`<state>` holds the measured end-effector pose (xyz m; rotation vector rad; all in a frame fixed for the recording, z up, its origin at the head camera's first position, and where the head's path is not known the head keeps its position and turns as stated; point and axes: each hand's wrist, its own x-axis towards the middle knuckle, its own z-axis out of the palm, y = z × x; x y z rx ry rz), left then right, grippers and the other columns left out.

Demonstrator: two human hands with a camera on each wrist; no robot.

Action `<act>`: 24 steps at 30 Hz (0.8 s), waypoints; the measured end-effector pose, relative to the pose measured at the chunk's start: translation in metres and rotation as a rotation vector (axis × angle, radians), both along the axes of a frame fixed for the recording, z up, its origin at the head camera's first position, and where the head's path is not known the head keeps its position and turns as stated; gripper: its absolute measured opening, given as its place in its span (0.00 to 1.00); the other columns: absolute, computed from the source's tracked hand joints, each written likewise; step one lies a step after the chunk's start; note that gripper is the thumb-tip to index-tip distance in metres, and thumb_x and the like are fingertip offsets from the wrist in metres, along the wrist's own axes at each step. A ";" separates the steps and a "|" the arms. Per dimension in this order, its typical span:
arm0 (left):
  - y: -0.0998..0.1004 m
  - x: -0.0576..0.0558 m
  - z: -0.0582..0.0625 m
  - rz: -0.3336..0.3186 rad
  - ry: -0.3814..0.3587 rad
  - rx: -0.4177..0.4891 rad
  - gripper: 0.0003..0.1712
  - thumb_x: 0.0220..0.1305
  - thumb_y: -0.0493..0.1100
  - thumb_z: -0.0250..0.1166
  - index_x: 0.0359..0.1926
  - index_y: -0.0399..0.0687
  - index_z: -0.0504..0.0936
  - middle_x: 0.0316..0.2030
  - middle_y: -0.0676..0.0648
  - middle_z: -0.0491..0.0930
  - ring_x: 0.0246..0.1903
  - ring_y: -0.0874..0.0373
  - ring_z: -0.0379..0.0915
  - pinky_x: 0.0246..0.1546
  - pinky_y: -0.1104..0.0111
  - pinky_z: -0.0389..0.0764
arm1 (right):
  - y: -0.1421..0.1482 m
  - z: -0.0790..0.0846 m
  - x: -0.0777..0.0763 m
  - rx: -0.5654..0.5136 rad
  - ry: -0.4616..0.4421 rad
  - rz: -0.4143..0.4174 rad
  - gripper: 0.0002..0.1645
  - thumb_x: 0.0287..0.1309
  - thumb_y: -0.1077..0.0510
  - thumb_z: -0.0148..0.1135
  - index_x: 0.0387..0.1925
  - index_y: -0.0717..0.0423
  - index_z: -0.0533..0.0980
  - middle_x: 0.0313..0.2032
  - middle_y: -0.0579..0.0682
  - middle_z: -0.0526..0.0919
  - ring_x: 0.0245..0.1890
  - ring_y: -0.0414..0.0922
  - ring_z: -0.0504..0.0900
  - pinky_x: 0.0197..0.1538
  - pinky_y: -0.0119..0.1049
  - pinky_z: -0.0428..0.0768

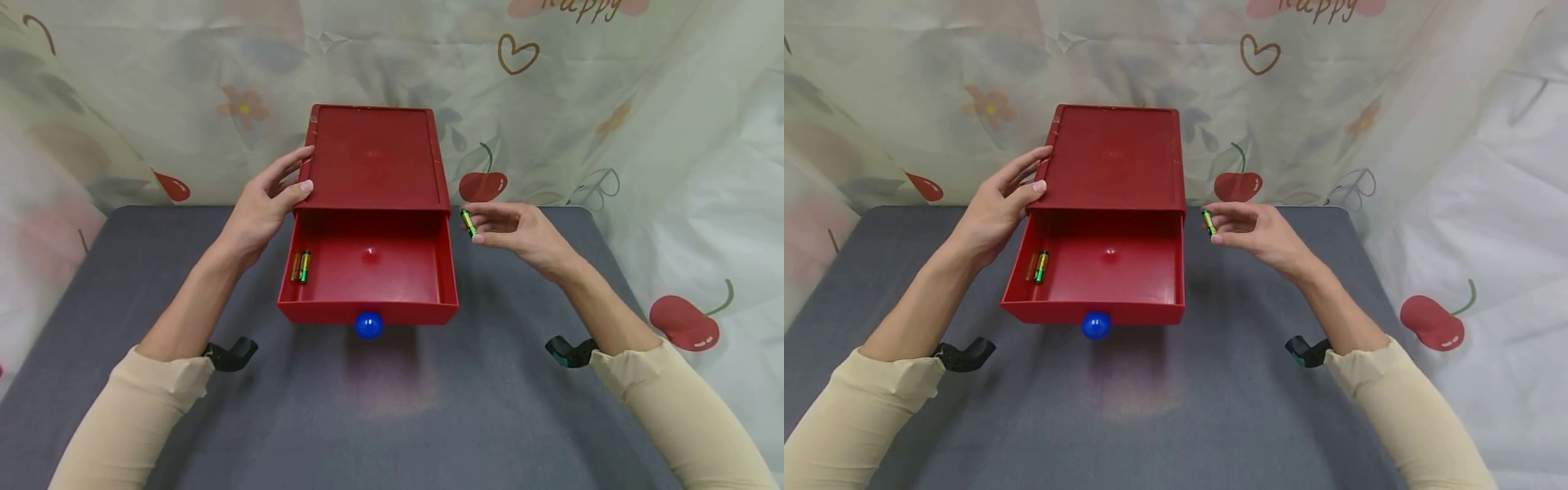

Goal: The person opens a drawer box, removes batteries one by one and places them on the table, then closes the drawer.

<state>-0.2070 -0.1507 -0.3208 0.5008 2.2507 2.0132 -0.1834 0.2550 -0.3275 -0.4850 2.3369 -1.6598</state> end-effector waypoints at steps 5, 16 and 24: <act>0.000 0.000 0.001 0.001 -0.004 0.008 0.32 0.71 0.48 0.61 0.74 0.64 0.64 0.73 0.54 0.58 0.69 0.52 0.59 0.63 0.58 0.69 | 0.002 -0.011 -0.004 0.025 0.015 -0.006 0.30 0.61 0.61 0.68 0.64 0.61 0.73 0.51 0.53 0.82 0.48 0.45 0.82 0.50 0.33 0.81; 0.000 0.000 0.000 -0.001 -0.004 0.009 0.32 0.71 0.48 0.61 0.74 0.64 0.64 0.73 0.54 0.58 0.69 0.52 0.58 0.65 0.55 0.67 | 0.002 -0.038 -0.010 0.058 0.008 -0.004 0.31 0.61 0.59 0.69 0.64 0.60 0.73 0.50 0.58 0.81 0.46 0.45 0.82 0.49 0.33 0.81; 0.000 0.000 -0.001 0.000 0.000 0.010 0.32 0.71 0.48 0.61 0.74 0.65 0.64 0.73 0.54 0.58 0.68 0.52 0.59 0.64 0.57 0.69 | 0.004 -0.058 -0.016 0.079 0.016 -0.002 0.30 0.62 0.58 0.68 0.65 0.60 0.72 0.49 0.58 0.81 0.45 0.47 0.83 0.49 0.33 0.81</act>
